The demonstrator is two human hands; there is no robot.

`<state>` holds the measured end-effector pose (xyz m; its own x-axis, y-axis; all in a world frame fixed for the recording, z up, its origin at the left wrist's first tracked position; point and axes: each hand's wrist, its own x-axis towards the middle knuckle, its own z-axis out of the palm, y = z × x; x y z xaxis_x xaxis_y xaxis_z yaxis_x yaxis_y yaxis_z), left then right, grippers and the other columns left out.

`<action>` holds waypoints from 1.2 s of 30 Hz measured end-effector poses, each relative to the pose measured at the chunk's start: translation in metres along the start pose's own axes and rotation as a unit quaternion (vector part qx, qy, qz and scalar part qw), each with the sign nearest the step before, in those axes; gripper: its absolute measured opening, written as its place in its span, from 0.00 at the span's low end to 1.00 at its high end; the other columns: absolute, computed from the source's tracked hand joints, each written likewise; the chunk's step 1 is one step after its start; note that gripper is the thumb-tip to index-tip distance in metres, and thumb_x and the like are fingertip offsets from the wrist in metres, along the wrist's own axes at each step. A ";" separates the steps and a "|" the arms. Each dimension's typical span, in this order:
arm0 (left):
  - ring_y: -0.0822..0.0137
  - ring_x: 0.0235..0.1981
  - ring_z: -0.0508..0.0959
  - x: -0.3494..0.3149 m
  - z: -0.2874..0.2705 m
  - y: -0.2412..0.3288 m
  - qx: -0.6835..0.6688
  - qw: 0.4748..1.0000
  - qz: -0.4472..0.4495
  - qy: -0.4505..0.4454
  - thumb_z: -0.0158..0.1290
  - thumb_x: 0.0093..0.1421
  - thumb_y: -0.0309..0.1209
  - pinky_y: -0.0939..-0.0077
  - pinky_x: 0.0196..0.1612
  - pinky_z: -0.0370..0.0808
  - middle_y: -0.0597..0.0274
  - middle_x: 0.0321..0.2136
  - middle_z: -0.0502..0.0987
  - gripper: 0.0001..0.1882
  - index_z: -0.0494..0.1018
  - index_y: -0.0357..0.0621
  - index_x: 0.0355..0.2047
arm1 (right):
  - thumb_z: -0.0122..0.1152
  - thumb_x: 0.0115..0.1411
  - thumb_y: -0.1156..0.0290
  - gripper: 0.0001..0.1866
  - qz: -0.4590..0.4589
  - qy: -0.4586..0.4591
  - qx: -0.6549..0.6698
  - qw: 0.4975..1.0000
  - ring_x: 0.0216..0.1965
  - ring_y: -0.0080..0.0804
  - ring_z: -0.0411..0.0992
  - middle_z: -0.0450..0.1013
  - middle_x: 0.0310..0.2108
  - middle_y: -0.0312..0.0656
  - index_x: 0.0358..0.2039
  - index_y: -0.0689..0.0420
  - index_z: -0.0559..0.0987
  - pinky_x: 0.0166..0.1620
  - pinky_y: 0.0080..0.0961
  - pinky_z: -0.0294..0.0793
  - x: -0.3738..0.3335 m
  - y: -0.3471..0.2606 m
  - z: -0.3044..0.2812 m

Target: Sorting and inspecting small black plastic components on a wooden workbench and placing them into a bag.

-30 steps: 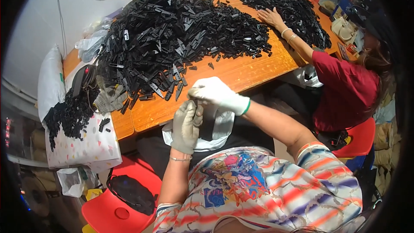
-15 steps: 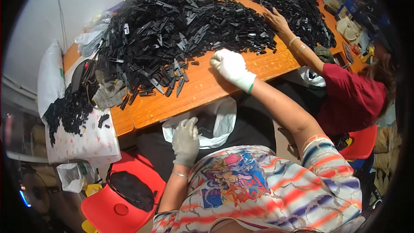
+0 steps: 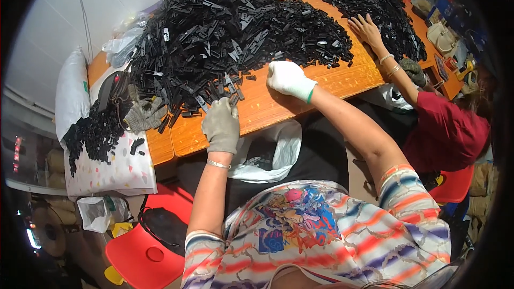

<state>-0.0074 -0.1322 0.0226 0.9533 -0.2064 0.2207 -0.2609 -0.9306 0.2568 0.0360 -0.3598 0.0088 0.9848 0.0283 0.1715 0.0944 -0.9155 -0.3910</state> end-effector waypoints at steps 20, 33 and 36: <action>0.72 0.31 0.76 -0.042 -0.034 0.005 -0.446 0.893 -0.049 -0.032 0.53 0.59 0.23 0.77 0.36 0.73 0.62 0.30 0.76 0.10 0.73 0.39 0.42 | 0.56 0.61 0.63 0.11 -0.044 0.032 0.280 0.958 0.41 0.42 0.76 0.77 0.38 0.45 0.41 0.53 0.78 0.44 0.33 0.75 -0.073 -0.094 -0.023; 0.79 0.37 0.71 -0.045 -0.006 -0.006 -0.651 0.756 -0.063 0.035 0.53 0.64 0.29 0.85 0.41 0.69 0.68 0.37 0.73 0.10 0.72 0.37 0.44 | 0.57 0.61 0.72 0.11 -0.013 -0.008 0.428 0.903 0.34 0.24 0.76 0.79 0.33 0.41 0.43 0.61 0.79 0.40 0.22 0.76 -0.092 -0.098 -0.005; 0.76 0.33 0.74 -0.047 -0.008 -0.005 -0.730 0.677 -0.094 0.025 0.49 0.67 0.32 0.82 0.37 0.72 0.64 0.35 0.74 0.10 0.69 0.39 0.44 | 0.56 0.61 0.68 0.13 0.050 -0.042 0.476 0.877 0.32 0.23 0.75 0.78 0.33 0.41 0.43 0.62 0.79 0.38 0.22 0.75 -0.091 -0.102 -0.022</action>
<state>-0.0517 -0.1155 0.0181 0.9937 -0.0808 0.0771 -0.0432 0.3579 0.9327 -0.0669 -0.2777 0.0527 0.9986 0.0324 0.0425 0.0473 -0.1656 -0.9851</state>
